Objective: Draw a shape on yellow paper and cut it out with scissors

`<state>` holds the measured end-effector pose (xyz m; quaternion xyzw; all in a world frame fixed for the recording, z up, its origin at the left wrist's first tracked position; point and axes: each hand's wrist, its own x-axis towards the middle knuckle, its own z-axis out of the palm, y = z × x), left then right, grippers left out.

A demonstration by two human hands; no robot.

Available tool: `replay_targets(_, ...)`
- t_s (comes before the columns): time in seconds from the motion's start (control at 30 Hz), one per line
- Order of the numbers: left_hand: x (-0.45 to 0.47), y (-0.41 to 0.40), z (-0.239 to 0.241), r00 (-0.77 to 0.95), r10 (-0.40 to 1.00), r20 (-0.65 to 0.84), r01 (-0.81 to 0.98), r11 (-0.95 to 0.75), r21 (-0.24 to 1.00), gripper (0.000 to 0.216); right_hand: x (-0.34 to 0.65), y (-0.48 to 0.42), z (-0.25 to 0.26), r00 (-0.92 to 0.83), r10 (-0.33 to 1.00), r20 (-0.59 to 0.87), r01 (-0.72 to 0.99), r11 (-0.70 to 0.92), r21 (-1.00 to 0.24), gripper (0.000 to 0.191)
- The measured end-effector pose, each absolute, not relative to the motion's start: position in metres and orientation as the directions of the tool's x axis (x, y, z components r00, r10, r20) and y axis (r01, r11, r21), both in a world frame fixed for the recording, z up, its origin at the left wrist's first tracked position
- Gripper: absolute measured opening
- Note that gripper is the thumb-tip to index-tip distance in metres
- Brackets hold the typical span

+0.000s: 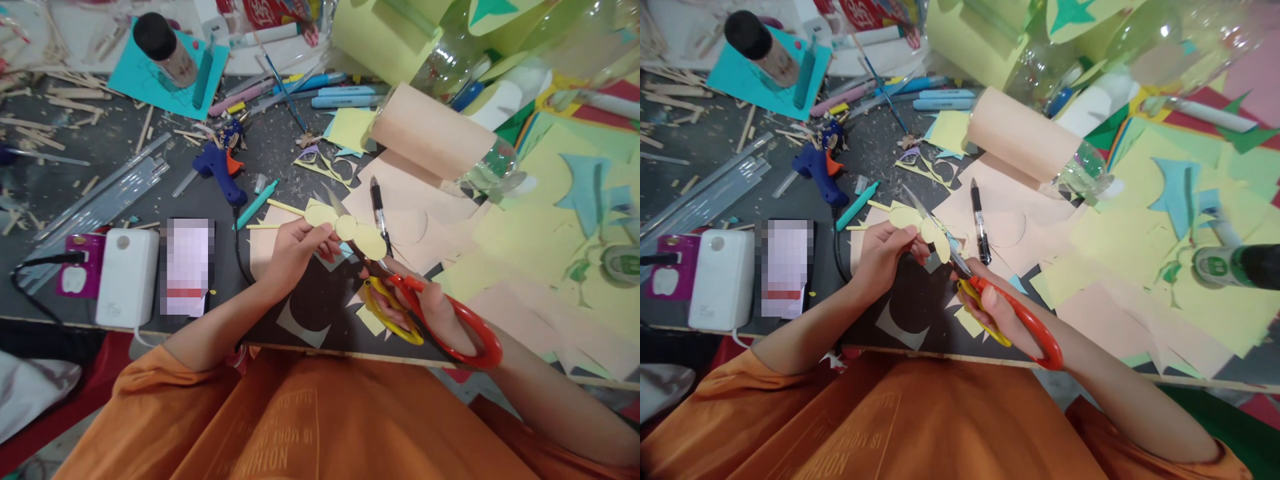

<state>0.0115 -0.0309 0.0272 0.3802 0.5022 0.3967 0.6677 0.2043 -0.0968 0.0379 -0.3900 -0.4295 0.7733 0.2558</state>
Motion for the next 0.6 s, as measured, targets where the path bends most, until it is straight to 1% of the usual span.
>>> replay_targets(0.13, 0.011, -0.030, 0.027, 0.168, 0.912, -0.375, -0.146, 0.399, 0.905, 0.023, 0.206, -0.094, 0.043, -0.567, 0.718, -0.403, -0.032, -0.508, -0.861, 0.074)
replay_targets(0.23, 0.011, -0.030, 0.027, 0.169, 0.915, -0.366, -0.148, 0.390, 0.909, 0.024, 0.208, -0.092, 0.050, -0.566, 0.700, -0.435, 0.008, -0.523, -0.852, 0.072)
replay_targets(0.37, 0.011, -0.029, 0.027, 0.168, 0.918, -0.360, -0.139, 0.384, 0.913, 0.026, 0.209, -0.090, 0.056, -0.554, 0.674, -0.488, 0.048, -0.560, -0.827, 0.074)
replay_targets(0.5, 0.012, -0.029, 0.026, 0.154, 0.911, -0.382, -0.094, 0.399, 0.912, 0.027, 0.209, -0.091, 0.053, -0.535, 0.693, -0.483, 0.063, -0.537, -0.841, 0.077)
replay_targets(0.6, 0.011, -0.028, 0.026, 0.155, 0.914, -0.376, -0.102, 0.393, 0.914, 0.027, 0.210, -0.094, 0.051, -0.520, 0.695, -0.497, 0.111, -0.523, -0.845, 0.080)
